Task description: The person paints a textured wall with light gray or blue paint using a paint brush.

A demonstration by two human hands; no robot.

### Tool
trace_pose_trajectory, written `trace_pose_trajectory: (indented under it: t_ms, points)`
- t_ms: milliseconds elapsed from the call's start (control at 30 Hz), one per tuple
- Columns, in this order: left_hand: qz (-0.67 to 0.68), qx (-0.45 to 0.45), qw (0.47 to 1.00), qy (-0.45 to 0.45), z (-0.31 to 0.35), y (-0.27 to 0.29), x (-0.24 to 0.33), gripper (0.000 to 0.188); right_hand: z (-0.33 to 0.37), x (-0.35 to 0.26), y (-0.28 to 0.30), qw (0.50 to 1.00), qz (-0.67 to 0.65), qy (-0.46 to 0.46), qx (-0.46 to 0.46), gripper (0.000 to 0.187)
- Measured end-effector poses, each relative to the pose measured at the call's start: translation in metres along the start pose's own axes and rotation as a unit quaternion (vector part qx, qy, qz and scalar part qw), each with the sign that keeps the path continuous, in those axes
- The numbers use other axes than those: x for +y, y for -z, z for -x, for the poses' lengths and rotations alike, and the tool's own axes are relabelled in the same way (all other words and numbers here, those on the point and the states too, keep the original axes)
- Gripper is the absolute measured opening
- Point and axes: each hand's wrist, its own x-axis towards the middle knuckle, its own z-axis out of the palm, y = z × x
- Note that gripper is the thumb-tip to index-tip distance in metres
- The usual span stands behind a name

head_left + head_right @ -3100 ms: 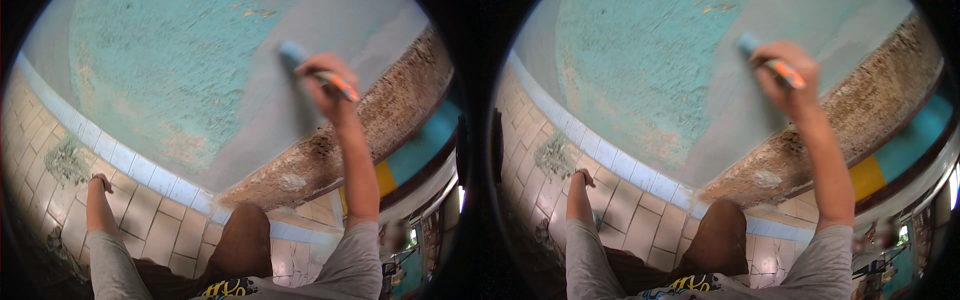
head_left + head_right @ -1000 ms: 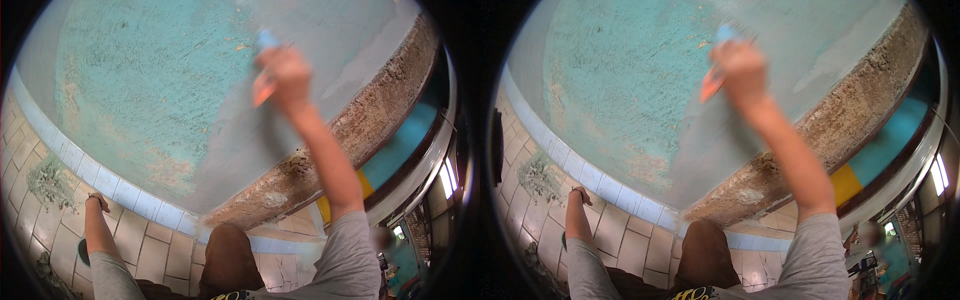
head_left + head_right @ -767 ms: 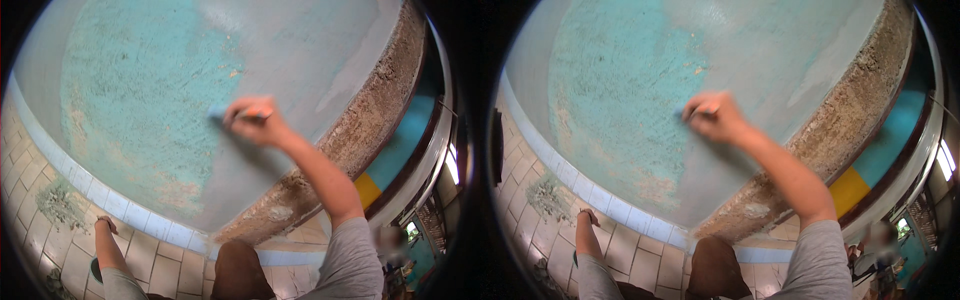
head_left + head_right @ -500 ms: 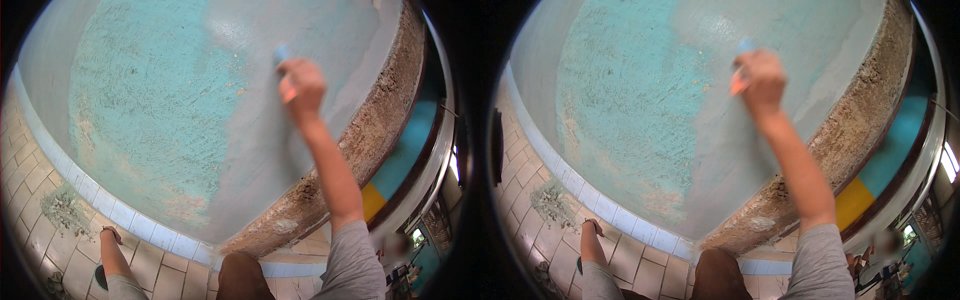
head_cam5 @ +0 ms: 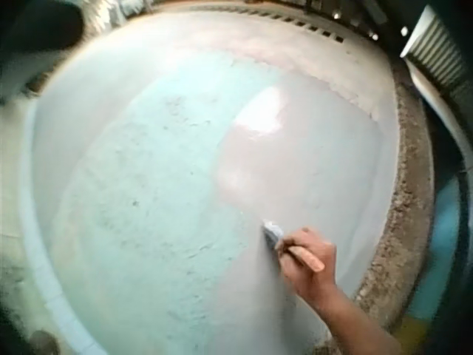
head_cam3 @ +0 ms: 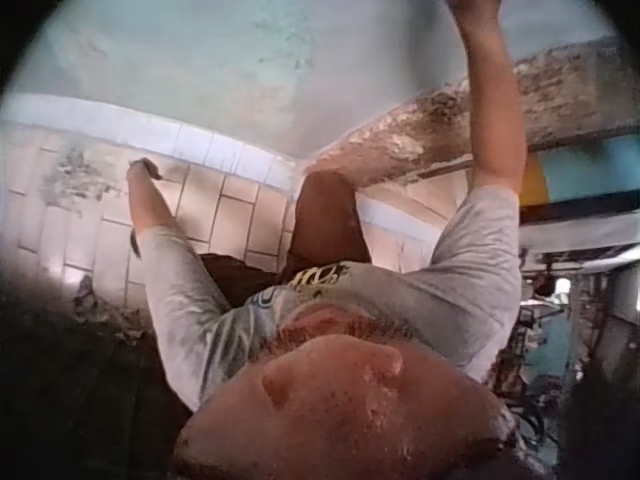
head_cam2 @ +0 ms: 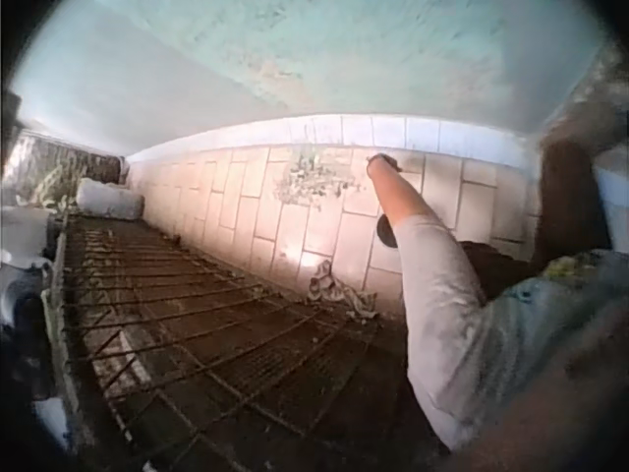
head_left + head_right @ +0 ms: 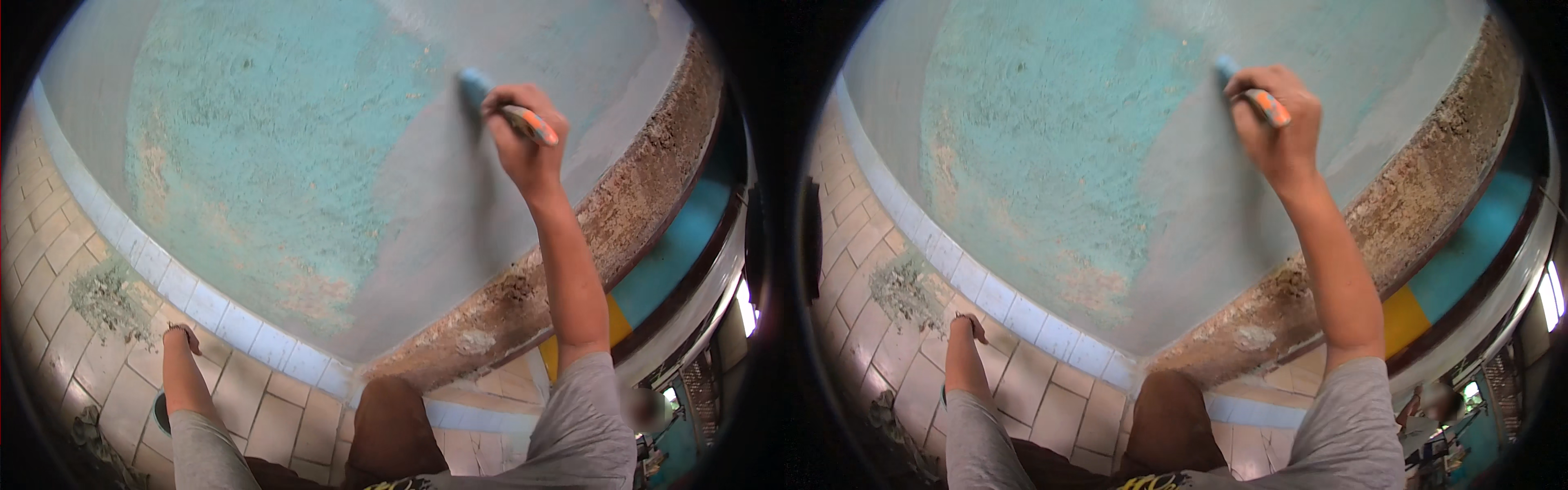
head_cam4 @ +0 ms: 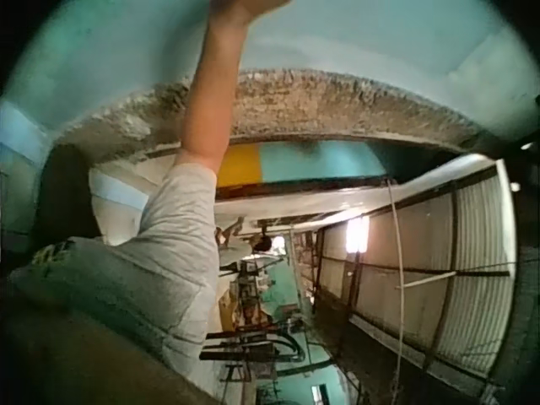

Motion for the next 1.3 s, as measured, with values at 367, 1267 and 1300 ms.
trace_pose_trajectory:
  t_ms: [367, 1267, 1300]
  points:
    - [0.005, 0.061, 0.998, -0.013, 0.026, 0.008, 0.009, 0.056, 0.212, -0.096, -0.091, 0.94, -0.186, -0.023, -0.286, 0.005]
    - [-0.023, 0.063, 0.997, -0.039, 0.103, 0.017, 0.089, 0.052, 0.241, -0.066, -0.054, 0.973, 0.221, 0.001, -0.058, 0.014]
    - [-0.006, 0.083, 0.996, -0.04, 0.115, 0.016, 0.104, 0.051, 0.284, -0.093, -0.07, 0.983, 0.162, -0.003, -0.091, 0.007]
